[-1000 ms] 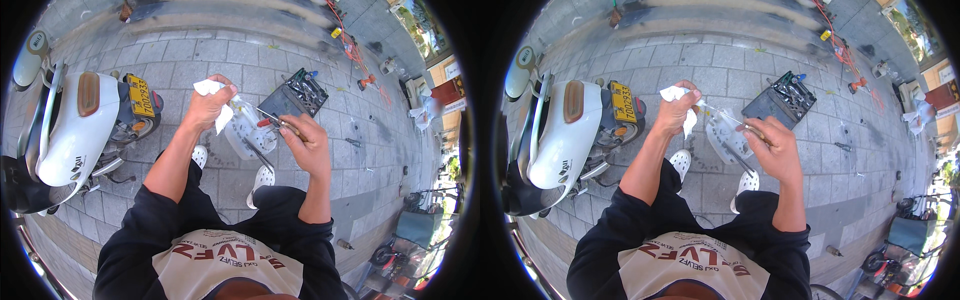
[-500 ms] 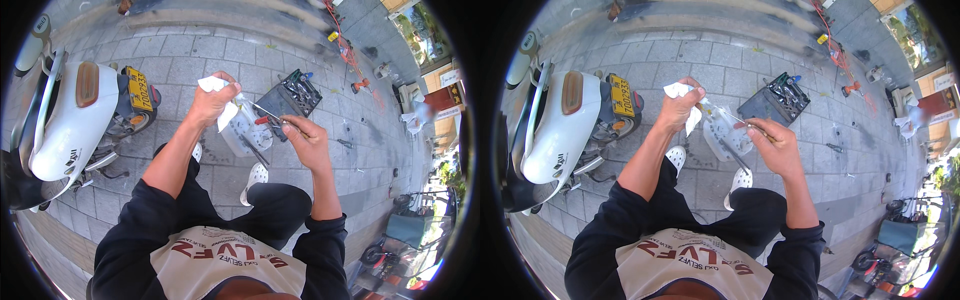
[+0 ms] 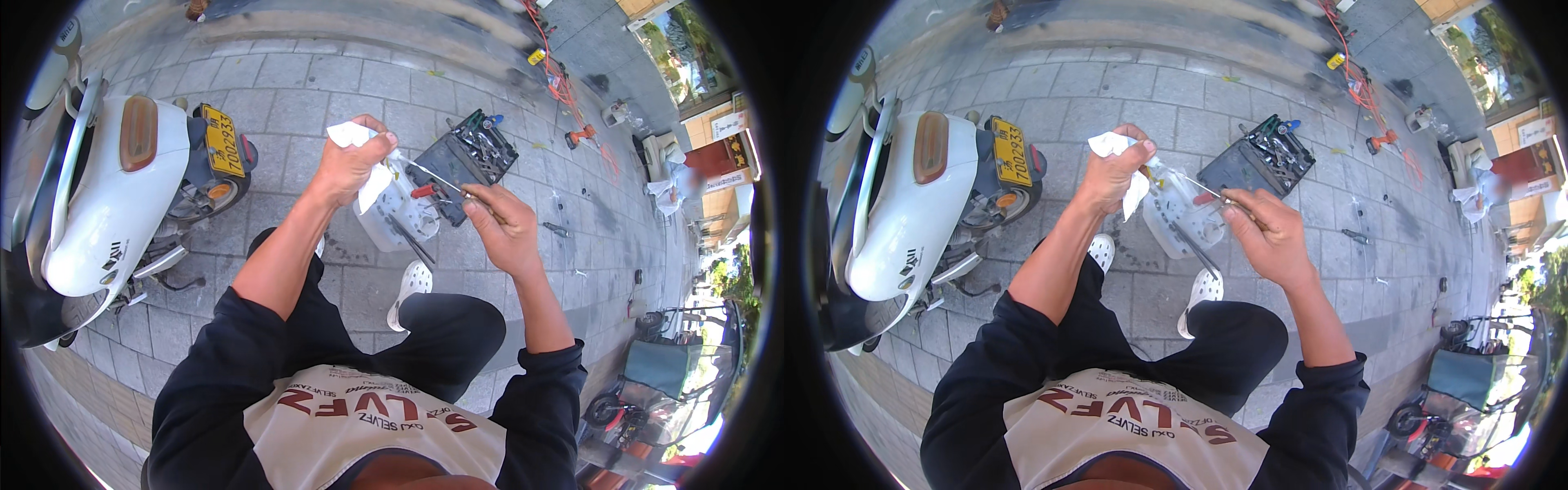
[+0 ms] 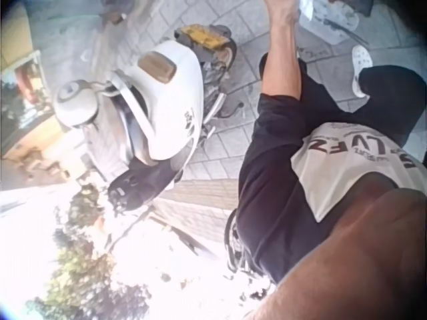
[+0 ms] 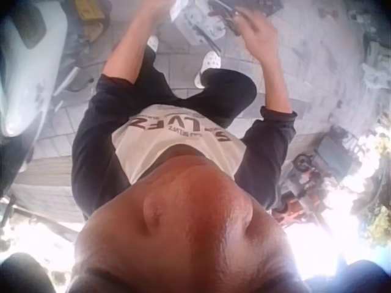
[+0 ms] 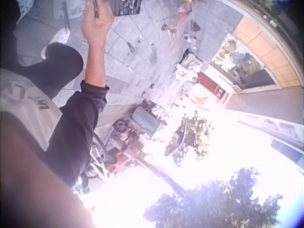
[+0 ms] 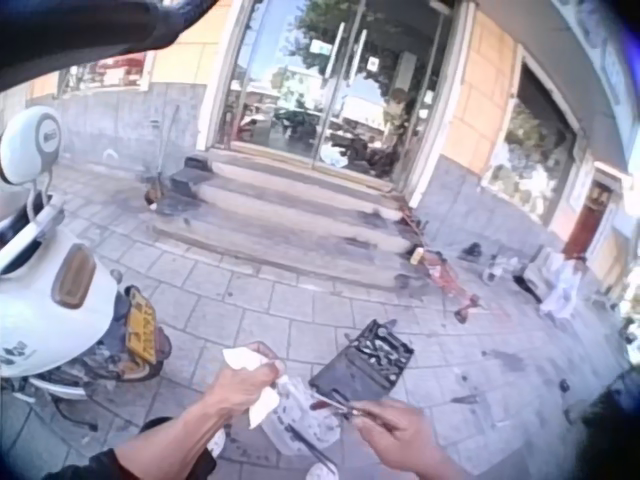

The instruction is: The person applies a substance from a small tube to the rear reflector area of a white scooter, then uses a screwdriver to adjust or tighten components near the reflector. The person wipes the area with a cloth and continues to manipulate the reflector housing by hand.

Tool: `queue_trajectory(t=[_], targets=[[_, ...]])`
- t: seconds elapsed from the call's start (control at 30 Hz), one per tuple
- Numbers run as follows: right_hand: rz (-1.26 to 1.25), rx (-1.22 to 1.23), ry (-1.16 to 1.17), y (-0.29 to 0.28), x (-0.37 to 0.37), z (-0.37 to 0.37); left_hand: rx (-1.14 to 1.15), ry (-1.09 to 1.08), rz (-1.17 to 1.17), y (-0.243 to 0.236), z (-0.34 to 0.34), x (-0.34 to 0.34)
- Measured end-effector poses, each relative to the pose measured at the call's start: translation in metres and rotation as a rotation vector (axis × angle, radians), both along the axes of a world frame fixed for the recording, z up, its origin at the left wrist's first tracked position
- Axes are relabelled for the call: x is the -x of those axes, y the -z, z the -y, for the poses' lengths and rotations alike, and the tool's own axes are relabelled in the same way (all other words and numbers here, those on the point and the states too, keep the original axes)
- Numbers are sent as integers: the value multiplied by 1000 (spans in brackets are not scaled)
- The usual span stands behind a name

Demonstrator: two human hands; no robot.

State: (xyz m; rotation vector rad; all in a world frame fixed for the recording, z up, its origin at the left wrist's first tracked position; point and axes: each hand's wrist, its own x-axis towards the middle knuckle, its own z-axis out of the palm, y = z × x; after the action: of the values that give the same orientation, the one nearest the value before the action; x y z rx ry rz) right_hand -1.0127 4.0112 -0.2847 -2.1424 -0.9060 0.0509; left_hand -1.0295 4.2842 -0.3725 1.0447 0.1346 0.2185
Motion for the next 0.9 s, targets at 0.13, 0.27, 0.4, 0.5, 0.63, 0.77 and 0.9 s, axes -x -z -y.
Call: queue_trajectory(t=[0.13, 0.27, 0.4, 0.5, 0.63, 0.77, 0.9], targets=[[-56, -103, 14, 5, 5, 2, 5, 15, 2, 2, 3, 1], [102, 32, -30, -2, 2, 3, 32, 3, -9, -1, 4, 3], [-203, -178, 75, 12, 8, 5, 26, 24, 0, 1, 5, 4], [65, 12, -49, -3, 4, 8, 24, 18, 7, -1, 6, 5], [15, -3, -34, -5, 4, 5, 36, 28, 11, 2, 5, 6], [-83, -45, -7, -2, 7, 10, 39, 49, 21, 3, 8, 5], [288, 147, -142, -17, 4, 13, 46, 43, -1, 1, 11, 8]])
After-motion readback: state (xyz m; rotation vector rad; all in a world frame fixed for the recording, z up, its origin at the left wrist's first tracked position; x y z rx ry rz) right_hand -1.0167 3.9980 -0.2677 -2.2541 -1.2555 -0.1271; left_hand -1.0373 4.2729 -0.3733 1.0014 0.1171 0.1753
